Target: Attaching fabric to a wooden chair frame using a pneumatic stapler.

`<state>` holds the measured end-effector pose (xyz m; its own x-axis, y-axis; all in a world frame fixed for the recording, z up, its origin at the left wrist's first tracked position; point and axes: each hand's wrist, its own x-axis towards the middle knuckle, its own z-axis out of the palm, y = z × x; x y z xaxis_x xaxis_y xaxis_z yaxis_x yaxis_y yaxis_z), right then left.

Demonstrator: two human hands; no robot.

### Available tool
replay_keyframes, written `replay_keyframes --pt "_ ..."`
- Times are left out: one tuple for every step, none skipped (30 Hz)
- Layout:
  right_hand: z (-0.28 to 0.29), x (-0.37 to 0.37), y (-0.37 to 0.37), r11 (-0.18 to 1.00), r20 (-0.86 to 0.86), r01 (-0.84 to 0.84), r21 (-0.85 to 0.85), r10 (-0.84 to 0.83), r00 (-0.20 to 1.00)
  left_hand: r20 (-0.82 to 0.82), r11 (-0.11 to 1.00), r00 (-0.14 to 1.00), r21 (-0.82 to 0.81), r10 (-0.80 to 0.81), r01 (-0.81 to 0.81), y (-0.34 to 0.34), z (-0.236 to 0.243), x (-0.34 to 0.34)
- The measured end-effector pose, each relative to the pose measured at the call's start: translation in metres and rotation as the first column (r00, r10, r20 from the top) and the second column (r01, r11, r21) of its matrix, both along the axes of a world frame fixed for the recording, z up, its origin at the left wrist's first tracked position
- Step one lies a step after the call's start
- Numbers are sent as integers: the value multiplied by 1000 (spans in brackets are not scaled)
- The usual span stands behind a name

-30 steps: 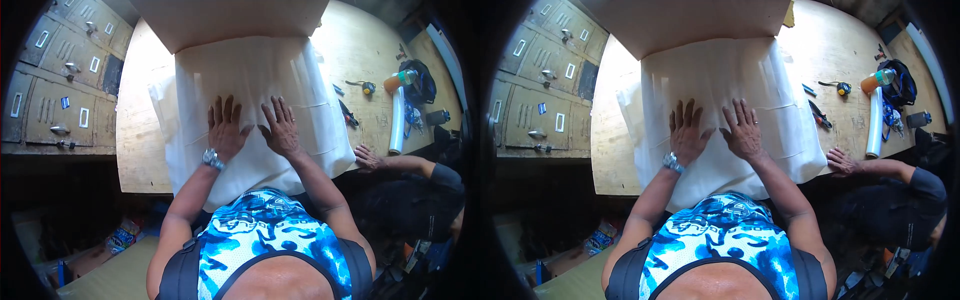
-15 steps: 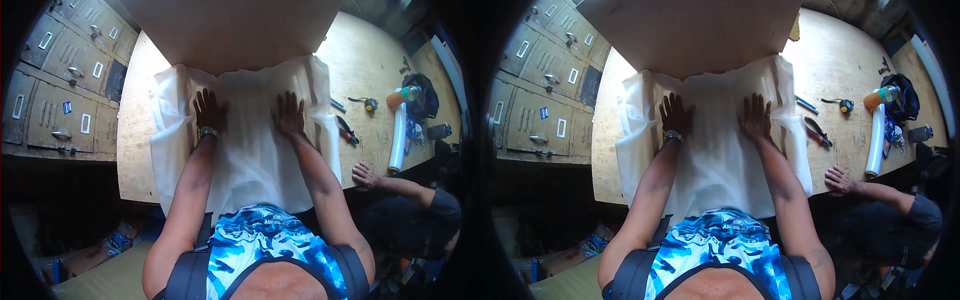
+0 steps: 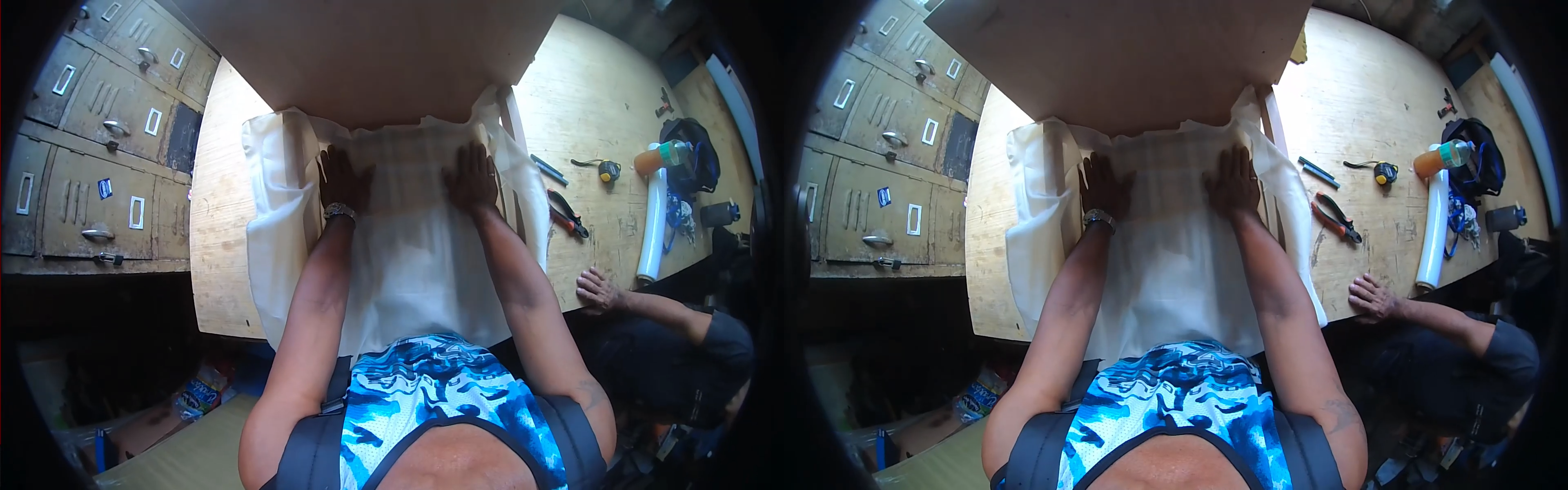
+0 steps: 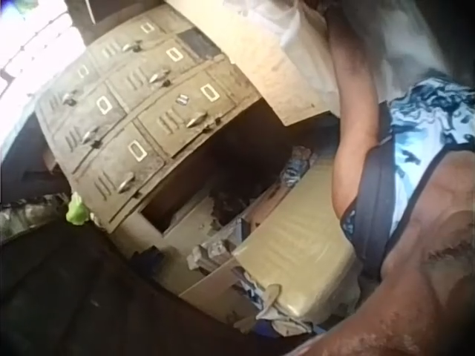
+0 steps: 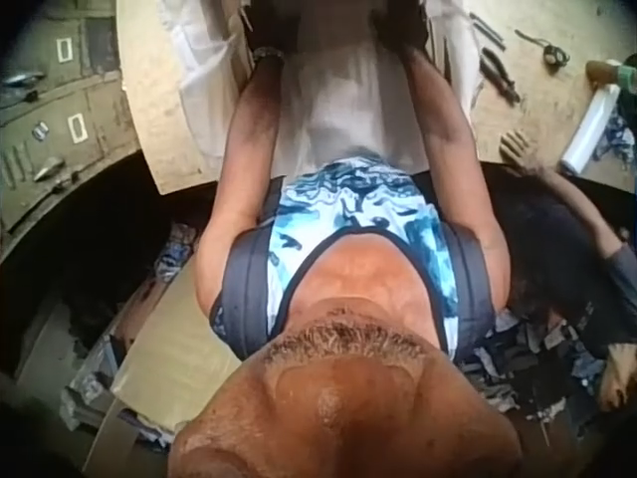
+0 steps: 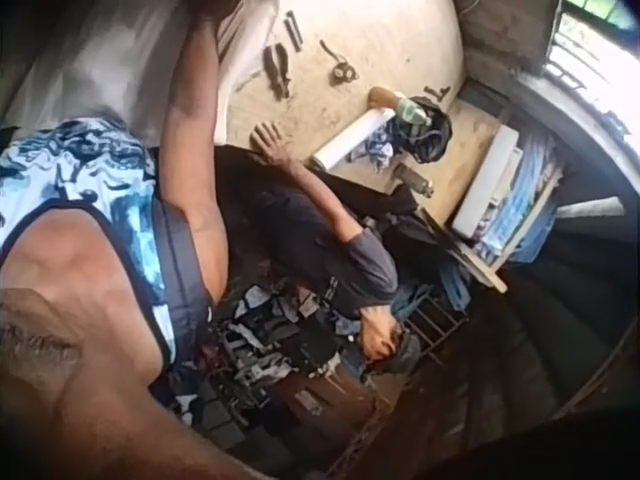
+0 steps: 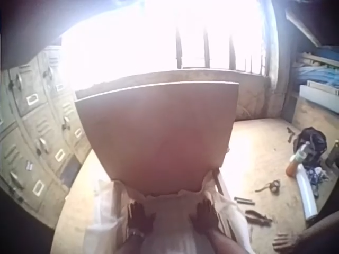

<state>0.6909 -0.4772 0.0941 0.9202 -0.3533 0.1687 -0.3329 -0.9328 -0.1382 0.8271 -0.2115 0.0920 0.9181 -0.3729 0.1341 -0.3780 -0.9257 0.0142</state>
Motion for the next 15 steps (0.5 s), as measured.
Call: replay_keyframes --pt "0 -2 1 1000 -1 6 12 -6 1000 -23 1000 1000 6 0 1 0 -2 1" --pt "0 -5 3 1000 13 4 26 -4 1000 -22 1000 1000 -5 -9 8 -1 -3 2" --pt "1 -8 5 999 1 13 40 -13 1000 -32 1000 999 7 -11 11 -1 -4 2" --pt "3 -11 8 999 19 17 50 -18 1000 -8 999 1000 38 -7 8 -1 -4 1" --pt "5 -15 12 998 8 33 61 -33 999 -37 1000 999 6 -7 8 -1 -4 0" --pt "7 -20 17 997 -5 49 67 -49 999 -39 1000 999 -5 0 0 0 -4 -4" --pt "9 -24 22 993 -3 61 99 -61 998 -65 1000 998 -12 3 -4 0 -3 -8" --pt "12 -31 27 989 1 75 128 -76 997 -56 1000 998 -20 10 -11 2 -2 -13" --pt "14 -35 32 987 -2 90 133 -90 996 -71 1000 997 -26 14 -16 3 -1 -18" --pt "16 -41 35 984 -7 101 149 -101 995 -68 1000 998 -13 18 -19 4 0 -23" --pt "17 -46 39 983 -20 114 144 -112 994 -83 1000 996 -19 19 -21 6 1 -28" --pt "18 -52 41 987 11 107 116 -109 994 -81 1000 997 -6 20 -20 7 2 -33" --pt "17 -59 43 989 11 95 112 -97 995 -80 999 996 28 28 -26 9 2 -40" --pt "16 -65 45 994 55 64 86 -69 996 -69 1000 997 -5 20 -20 10 3 -45" --pt "15 -71 46 996 36 55 67 -57 998 -60 1000 998 -17 19 -20 11 3 -51"
